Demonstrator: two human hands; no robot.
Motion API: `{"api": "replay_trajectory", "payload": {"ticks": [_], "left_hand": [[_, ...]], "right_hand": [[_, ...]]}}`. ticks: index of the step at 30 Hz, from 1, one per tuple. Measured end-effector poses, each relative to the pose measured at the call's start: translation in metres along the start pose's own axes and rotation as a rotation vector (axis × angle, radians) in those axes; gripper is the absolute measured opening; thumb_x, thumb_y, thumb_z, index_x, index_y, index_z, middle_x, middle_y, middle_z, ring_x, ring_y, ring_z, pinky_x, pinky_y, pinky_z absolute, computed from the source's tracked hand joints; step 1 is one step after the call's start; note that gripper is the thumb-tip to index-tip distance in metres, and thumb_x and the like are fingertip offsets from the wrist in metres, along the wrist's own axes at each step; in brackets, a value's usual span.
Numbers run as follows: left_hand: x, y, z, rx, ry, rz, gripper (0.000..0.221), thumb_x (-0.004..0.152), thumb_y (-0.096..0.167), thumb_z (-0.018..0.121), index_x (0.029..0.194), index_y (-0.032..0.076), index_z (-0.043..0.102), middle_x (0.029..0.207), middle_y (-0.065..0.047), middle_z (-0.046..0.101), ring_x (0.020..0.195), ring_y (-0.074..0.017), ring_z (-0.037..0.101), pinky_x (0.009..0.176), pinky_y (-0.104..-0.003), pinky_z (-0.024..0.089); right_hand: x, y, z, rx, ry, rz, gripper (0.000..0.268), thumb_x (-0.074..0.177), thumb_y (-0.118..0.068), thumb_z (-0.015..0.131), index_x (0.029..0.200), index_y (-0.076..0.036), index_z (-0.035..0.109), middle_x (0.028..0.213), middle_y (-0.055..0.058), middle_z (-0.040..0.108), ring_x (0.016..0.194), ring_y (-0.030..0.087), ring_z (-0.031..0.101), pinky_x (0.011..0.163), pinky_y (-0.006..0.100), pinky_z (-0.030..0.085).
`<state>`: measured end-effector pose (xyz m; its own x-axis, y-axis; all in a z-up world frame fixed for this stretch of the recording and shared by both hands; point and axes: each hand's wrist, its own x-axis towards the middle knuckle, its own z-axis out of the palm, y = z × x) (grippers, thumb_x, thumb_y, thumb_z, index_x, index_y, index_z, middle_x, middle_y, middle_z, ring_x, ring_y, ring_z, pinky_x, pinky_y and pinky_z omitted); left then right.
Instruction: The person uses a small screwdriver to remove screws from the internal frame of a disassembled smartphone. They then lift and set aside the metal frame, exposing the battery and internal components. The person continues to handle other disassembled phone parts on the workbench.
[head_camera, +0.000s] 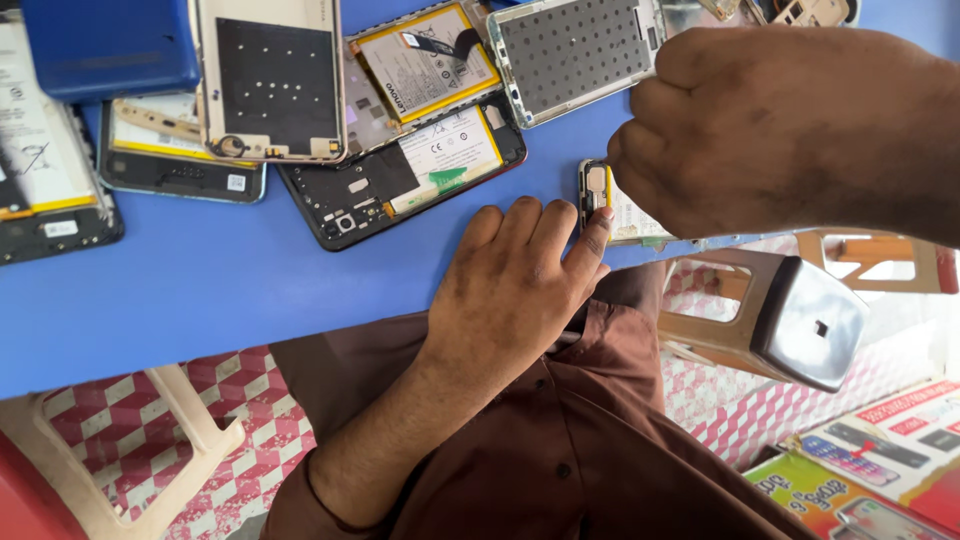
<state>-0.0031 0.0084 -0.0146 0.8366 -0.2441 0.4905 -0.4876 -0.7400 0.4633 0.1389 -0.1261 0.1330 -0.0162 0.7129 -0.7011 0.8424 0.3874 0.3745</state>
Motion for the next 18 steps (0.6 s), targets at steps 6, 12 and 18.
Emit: {"api": "replay_trajectory", "payload": {"ticks": [6, 12, 18], "left_hand": [[0.003, -0.002, -0.004, 0.015, -0.045, 0.004, 0.043, 0.093, 0.035, 0.075, 0.127, 0.009, 0.07, 0.099, -0.002, 0.057, 0.089, -0.0184, 0.056, 0.078, -0.037, 0.044], [0.006, -0.002, -0.004, 0.002, -0.032, 0.006, 0.035, 0.099, 0.032, 0.074, 0.124, 0.008, 0.07, 0.099, -0.002, 0.056, 0.091, -0.0181, 0.057, 0.078, -0.036, 0.044], [0.007, -0.001, -0.004, 0.028, -0.071, 0.009, 0.038, 0.094, 0.032, 0.076, 0.125, 0.009, 0.072, 0.095, -0.002, 0.055, 0.087, -0.0182, 0.056, 0.075, -0.037, 0.044]], "right_hand": [[0.001, -0.005, 0.003, 0.091, -0.041, 0.107, 0.014, 0.08, -0.02, 0.07, 0.08, -0.009, 0.062, 0.068, -0.002, 0.057, 0.076, 0.017, 0.066, 0.073, 0.031, 0.053], [0.005, -0.007, -0.006, 0.318, -0.145, 0.347, 0.011, 0.089, -0.025, 0.067, 0.093, -0.015, 0.069, 0.077, -0.001, 0.069, 0.08, 0.021, 0.072, 0.072, 0.036, 0.06], [0.013, -0.014, -0.023, 0.658, -0.563, 0.636, 0.027, 0.091, -0.025, 0.064, 0.118, -0.021, 0.067, 0.087, 0.002, 0.074, 0.086, 0.023, 0.075, 0.068, 0.04, 0.062]]}}
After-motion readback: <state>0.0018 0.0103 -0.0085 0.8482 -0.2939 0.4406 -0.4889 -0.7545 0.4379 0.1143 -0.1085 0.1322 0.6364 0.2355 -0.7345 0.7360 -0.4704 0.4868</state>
